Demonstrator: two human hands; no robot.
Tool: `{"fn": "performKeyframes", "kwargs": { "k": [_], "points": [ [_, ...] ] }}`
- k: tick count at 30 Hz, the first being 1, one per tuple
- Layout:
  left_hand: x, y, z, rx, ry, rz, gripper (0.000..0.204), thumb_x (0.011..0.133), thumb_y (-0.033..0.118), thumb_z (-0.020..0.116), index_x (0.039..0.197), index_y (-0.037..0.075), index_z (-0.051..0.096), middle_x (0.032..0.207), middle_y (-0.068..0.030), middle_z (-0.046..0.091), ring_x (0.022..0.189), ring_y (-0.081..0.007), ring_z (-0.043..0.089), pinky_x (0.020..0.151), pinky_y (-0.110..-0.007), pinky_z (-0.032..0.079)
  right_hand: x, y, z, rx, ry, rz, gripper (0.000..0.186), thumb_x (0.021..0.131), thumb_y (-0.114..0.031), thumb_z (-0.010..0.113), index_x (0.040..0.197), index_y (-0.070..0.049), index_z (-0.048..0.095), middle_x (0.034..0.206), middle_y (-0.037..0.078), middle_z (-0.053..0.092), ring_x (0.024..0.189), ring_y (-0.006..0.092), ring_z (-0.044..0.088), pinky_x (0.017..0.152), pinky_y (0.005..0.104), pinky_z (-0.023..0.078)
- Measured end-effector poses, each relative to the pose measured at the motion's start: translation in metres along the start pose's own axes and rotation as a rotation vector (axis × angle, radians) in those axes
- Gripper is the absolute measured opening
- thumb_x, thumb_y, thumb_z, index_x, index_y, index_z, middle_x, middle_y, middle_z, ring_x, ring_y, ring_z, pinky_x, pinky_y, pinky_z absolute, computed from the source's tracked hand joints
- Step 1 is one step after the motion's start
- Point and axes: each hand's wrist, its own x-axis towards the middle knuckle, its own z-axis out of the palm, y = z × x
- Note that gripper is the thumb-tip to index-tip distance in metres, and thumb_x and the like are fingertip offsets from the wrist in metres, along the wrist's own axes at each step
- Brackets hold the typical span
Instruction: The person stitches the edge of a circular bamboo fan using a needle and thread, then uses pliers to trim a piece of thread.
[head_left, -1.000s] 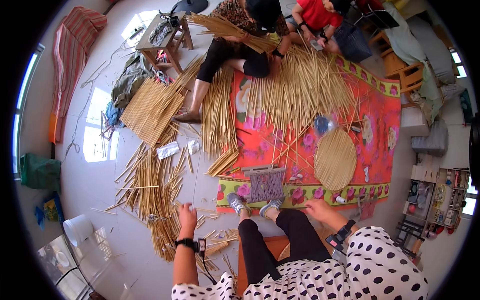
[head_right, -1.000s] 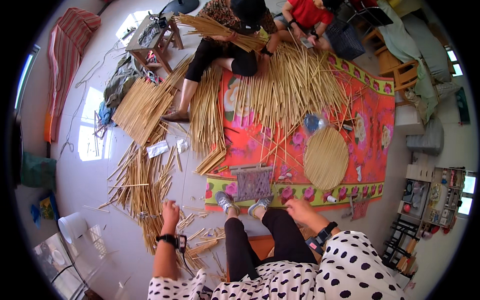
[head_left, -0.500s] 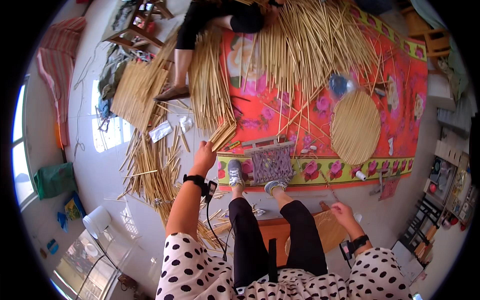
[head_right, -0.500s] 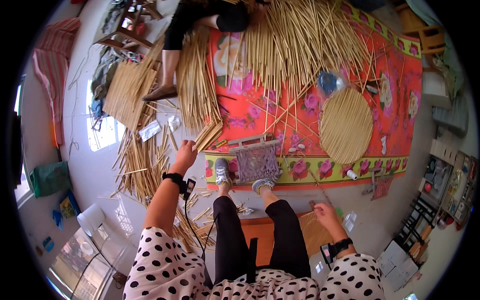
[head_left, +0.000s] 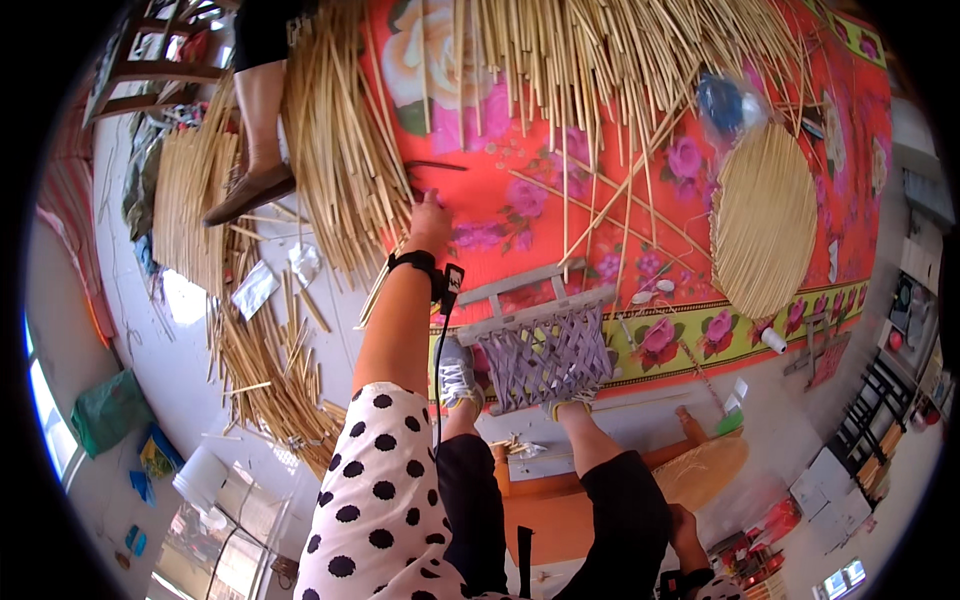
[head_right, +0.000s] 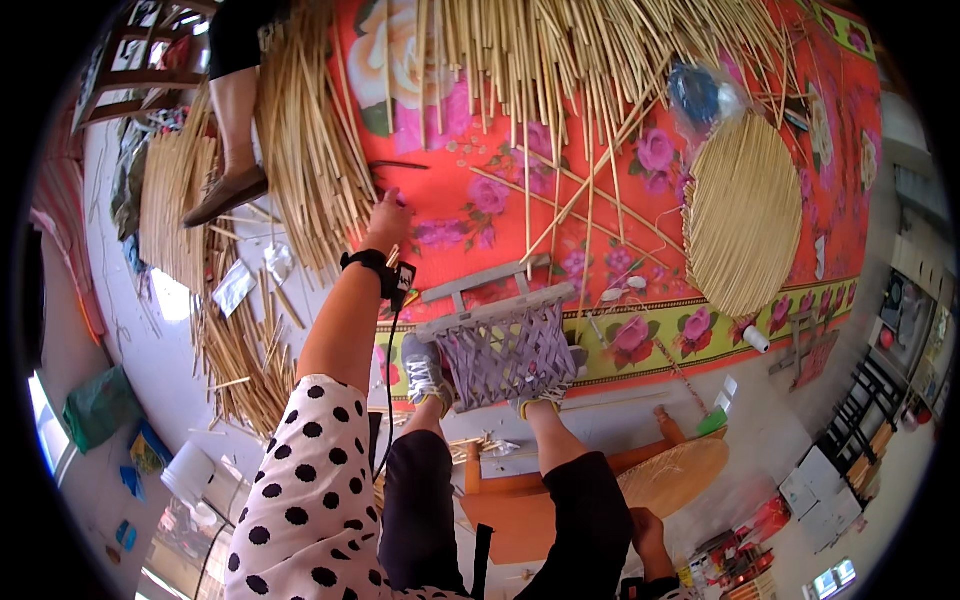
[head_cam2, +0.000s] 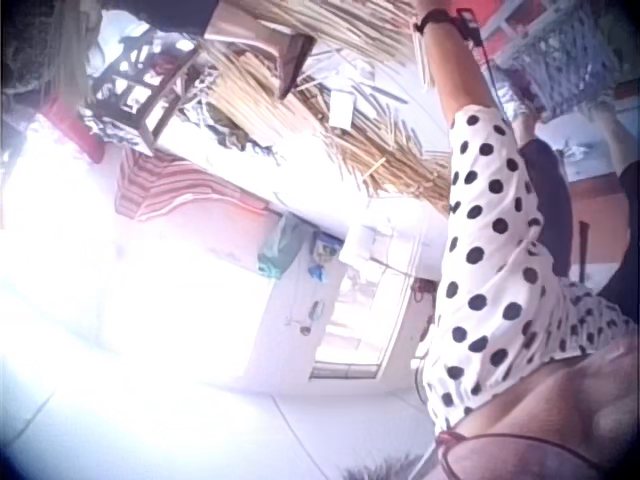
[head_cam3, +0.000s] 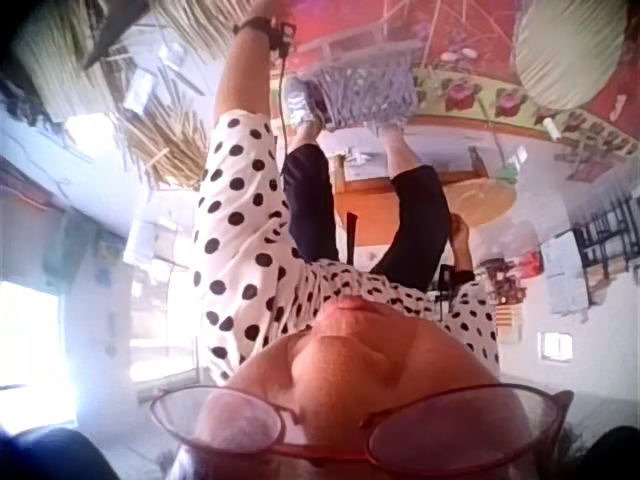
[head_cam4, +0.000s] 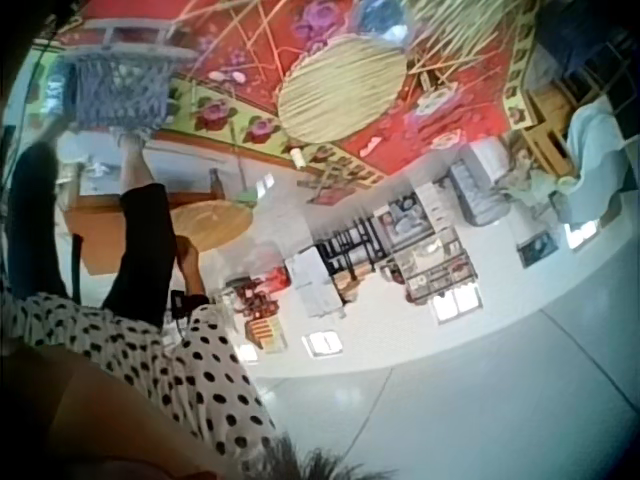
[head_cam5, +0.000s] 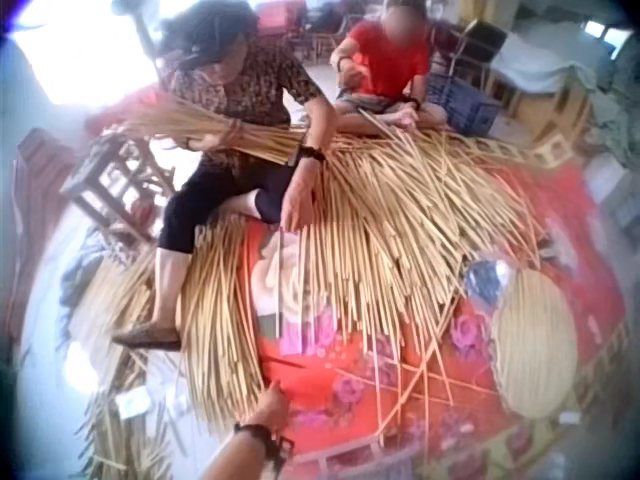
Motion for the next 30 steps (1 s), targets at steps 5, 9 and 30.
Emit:
{"fn": "performKeyframes", "kwargs": {
  "k": [5,9,30],
  "points": [
    [0.038,0.013,0.012,0.072,0.126,-0.188,0.02,0.08,0.013,0.054,0.09,0.003,0.068,0.099,-0.0178,0.067,0.103,-0.0336,0.06,0.08,-0.041,0.051,0.002,0.009,0.012,-0.125,0.047,0.118,0.01,0.086,-0.005,0.061,0.093,0.001,0.066,0.084,0.01,0.068,0.078,0.0157,0.064,0.073,0.0293,0.051],
    [0.025,0.009,0.043,0.062,0.135,-0.314,0.018,0.078,0.016,0.06,0.085,0.001,0.066,0.077,-0.0179,0.067,0.078,-0.037,0.066,0.069,-0.043,0.054,-0.012,0.001,0.006,-0.072,0.072,0.091,0.012,0.087,-0.007,0.059,0.094,0.001,0.064,0.084,0.011,0.069,0.076,0.0189,0.066,0.071,0.03,0.052],
    [-0.275,0.161,-0.223,-0.388,-0.176,0.559,0.014,0.074,0.008,0.071,0.08,0.0,0.061,0.099,-0.0154,0.06,0.099,-0.0283,0.053,0.083,-0.039,0.044,-0.075,-0.054,-0.014,0.365,0.021,-0.09,0.01,0.09,-0.006,0.058,0.097,0.0,0.063,0.08,0.005,0.067,0.075,0.0127,0.066,0.068,0.0258,0.052]
  ]
}}
